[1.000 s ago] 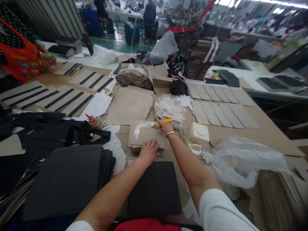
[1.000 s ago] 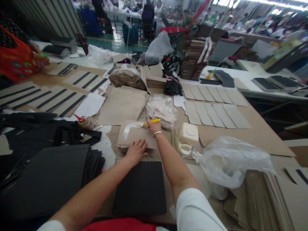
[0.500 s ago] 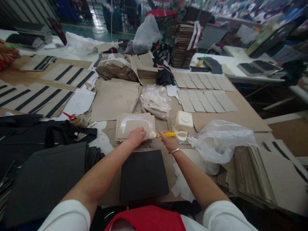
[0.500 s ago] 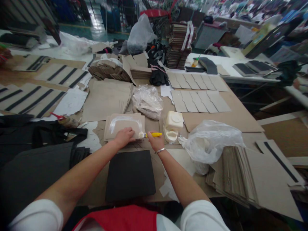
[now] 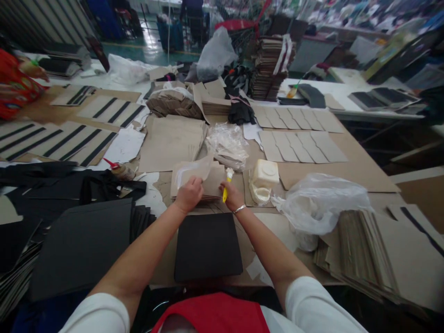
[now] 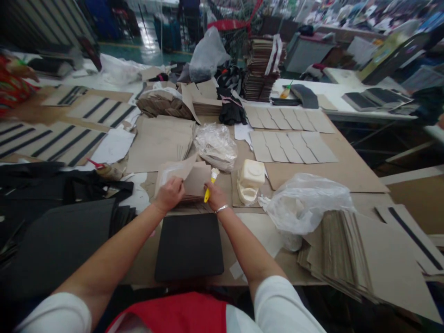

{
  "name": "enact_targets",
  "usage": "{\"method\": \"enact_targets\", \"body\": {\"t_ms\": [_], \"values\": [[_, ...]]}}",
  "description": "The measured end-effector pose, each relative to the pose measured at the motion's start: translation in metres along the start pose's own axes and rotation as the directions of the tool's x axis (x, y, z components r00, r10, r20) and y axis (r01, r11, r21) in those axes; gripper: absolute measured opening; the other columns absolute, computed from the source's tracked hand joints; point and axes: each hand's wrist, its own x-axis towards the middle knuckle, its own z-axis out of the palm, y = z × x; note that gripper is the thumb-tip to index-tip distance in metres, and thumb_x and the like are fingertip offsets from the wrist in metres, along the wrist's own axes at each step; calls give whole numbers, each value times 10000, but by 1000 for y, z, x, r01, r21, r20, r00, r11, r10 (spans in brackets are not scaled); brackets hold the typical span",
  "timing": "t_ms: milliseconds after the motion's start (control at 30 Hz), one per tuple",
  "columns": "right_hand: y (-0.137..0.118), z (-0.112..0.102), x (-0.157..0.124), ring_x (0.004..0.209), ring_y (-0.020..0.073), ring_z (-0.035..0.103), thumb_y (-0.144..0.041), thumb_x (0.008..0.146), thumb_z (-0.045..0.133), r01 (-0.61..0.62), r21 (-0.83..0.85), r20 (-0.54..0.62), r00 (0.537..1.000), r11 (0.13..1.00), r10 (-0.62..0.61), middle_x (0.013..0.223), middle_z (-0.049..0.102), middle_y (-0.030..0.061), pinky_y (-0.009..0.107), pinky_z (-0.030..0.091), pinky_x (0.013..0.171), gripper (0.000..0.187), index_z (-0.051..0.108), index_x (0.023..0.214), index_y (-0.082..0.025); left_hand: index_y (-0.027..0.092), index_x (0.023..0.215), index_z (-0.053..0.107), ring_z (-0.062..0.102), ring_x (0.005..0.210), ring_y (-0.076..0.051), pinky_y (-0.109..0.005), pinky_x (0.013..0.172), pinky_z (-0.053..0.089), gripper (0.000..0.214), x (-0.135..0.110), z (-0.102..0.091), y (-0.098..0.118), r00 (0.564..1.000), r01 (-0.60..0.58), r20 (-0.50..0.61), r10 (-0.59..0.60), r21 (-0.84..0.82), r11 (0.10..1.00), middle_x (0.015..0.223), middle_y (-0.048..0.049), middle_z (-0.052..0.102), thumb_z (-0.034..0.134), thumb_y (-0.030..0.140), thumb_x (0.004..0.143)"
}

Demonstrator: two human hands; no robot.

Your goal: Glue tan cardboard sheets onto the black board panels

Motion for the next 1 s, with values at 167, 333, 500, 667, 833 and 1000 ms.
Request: {"method": "enact_targets", "body": {"t_ms": [167, 333, 500, 667, 833, 1000], "values": [[-19, 12, -2, 800, 201, 620, -331, 854, 476, 98, -173, 18, 995, 980, -96, 871, 660, 79, 319, 460, 736, 180, 543, 945, -192, 157, 898, 557, 576, 784, -155, -277, 726, 488, 176, -43, -49, -17, 730, 232, -495, -471, -469, 852, 843, -38, 585, 561, 218, 732], [-47, 21, -28, 765, 162, 637, -419, 863, 456, 62, 159, -53, 997, 985, -55, 900, 656, 66, 296, 479, 707, 260, 449, 1004, -201, 168, 1034, 572, 620, 779, -148, -281, 667, 532, 355, -93, -60, 1, 636, 123, -231, -736, -911, 393, 920, -34, 636, 632, 289, 705], [-46, 16, -60, 699, 136, 604, -411, 818, 515, 44, 234, -115, 993, 971, -18, 793, 621, 12, 286, 482, 702, 295, 398, 1003, -214, 225, 1099, 559, 635, 757, -145, -285, 621, 548, 482, -128, -45, 26, 684, 125, 87, -724, -992, -1, 954, -24, 650, 695, 303, 643], [-20, -6, -101, 703, 151, 590, -449, 734, 604, -82, 98, -201, 974, 992, 100, 806, 604, 19, 318, 483, 713, 393, 402, 968, -206, 239, 1096, 553, 638, 816, -158, -284, 661, 550, 482, -158, -26, 42, 710, 222, 298, -638, -955, -198, 975, -26, 657, 706, 331, 648], [1, -24, -144, 647, 150, 578, -446, 769, 565, -138, 43, -225, 964, 990, 144, 729, 579, -7, 311, 479, 668, 328, 417, 942, -210, 237, 1145, 488, 623, 904, -174, -319, 722, 560, 500, -187, -10, 51, 731, 325, 389, -560, -921, -215, 1050, -51, 624, 670, 359, 697], [20, -36, -171, 686, 166, 590, -461, 794, 529, -104, -102, -237, 968, 989, 78, 761, 592, 16, 316, 485, 661, 280, 445, 913, -222, 200, 1015, 542, 584, 722, -116, -263, 593, 560, 414, -219, -1, 32, 619, 496, 400, -676, -867, -59, 882, -5, 594, 620, 487, 728]]}}
